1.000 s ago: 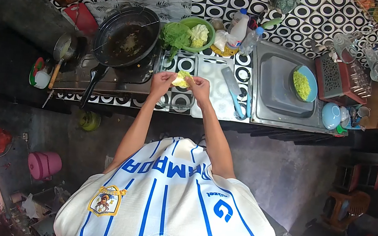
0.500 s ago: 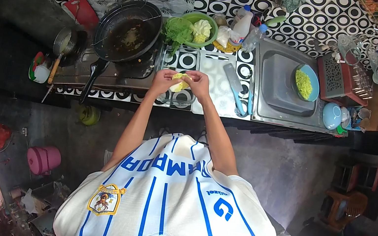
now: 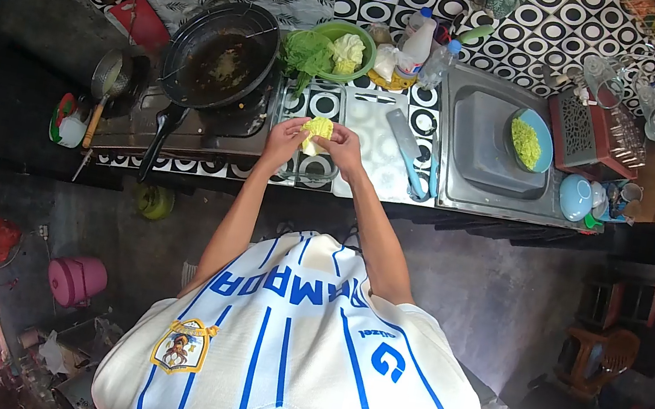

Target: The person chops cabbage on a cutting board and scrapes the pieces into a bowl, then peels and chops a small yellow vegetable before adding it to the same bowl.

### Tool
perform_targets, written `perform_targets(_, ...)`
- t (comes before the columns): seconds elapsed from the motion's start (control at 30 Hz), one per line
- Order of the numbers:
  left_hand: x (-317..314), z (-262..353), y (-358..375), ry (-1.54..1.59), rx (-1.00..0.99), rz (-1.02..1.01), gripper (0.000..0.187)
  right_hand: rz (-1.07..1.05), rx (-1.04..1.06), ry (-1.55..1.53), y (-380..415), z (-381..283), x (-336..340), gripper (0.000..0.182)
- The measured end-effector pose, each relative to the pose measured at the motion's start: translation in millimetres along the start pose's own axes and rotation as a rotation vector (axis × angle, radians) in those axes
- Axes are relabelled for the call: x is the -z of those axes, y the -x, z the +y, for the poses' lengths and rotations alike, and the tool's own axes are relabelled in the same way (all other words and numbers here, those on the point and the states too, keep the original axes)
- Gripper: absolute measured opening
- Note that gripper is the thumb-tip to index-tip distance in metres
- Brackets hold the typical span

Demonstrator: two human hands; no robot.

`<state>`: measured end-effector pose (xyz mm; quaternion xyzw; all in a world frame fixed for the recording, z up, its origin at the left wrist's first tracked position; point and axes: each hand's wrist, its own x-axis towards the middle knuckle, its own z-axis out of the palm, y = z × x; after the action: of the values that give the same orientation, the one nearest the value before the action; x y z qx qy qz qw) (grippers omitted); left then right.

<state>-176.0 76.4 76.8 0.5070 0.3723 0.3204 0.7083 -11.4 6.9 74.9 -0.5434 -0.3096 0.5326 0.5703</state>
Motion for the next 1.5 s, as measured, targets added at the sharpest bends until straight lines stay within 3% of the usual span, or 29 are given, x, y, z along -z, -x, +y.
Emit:
perform_targets(0.1,-1,-1,-1,0.029,-0.089,-0.041,0.05,-0.034,-0.018,0.015,-2,0,-1,0.03)
perform_targets(0.2,2,1,-4,-0.174,-0.214,-0.029,0.05,-0.11,-0.027,0.114,-5,0,6,0.026)
perform_targets(0.3,12,6,-12,-0.152,-0.036,-0.129,0.047,-0.12,-0.028,0.182,-6,-4,6,0.026)
perform_targets(0.4,17,6,-19,-0.223,-0.058,0.004,0.043,-0.05,-0.042,0.191,-12,0,16,0.027)
perform_targets(0.53,19,9,-17,-0.247,-0.291,0.094,0.04,0.041,-0.02,0.126,-9,2,31,0.027)
perform_targets(0.77,-2,18,-14,-0.382,-0.185,0.165,0.033,0.092,-0.018,0.164,1,-3,32,0.022)
perform_targets(0.9,-1,-2,-20,-0.602,-0.508,0.109,0.026,0.075,-0.004,0.188,0,3,31,0.023)
perform_targets(1.0,-8,-3,-15,-0.54,-0.397,0.153,0.025,0.049,0.008,0.213,1,3,30,0.024)
perform_targets(1.1,-7,-3,-17,-0.272,-0.244,0.115,0.023,0.054,0.032,0.203,1,2,27,0.024)
perform_targets(1.2,-6,4,-11,-0.462,-0.212,0.166,0.018,0.047,0.013,0.235,1,0,27,0.024)
perform_targets(1.4,-7,9,-3,-0.743,-0.193,0.174,0.016,0.044,0.031,0.237,2,3,24,0.024)
perform_targets(1.5,2,-8,-10,-0.736,-0.397,0.16,0.026,0.043,0.049,0.213,1,7,24,0.023)
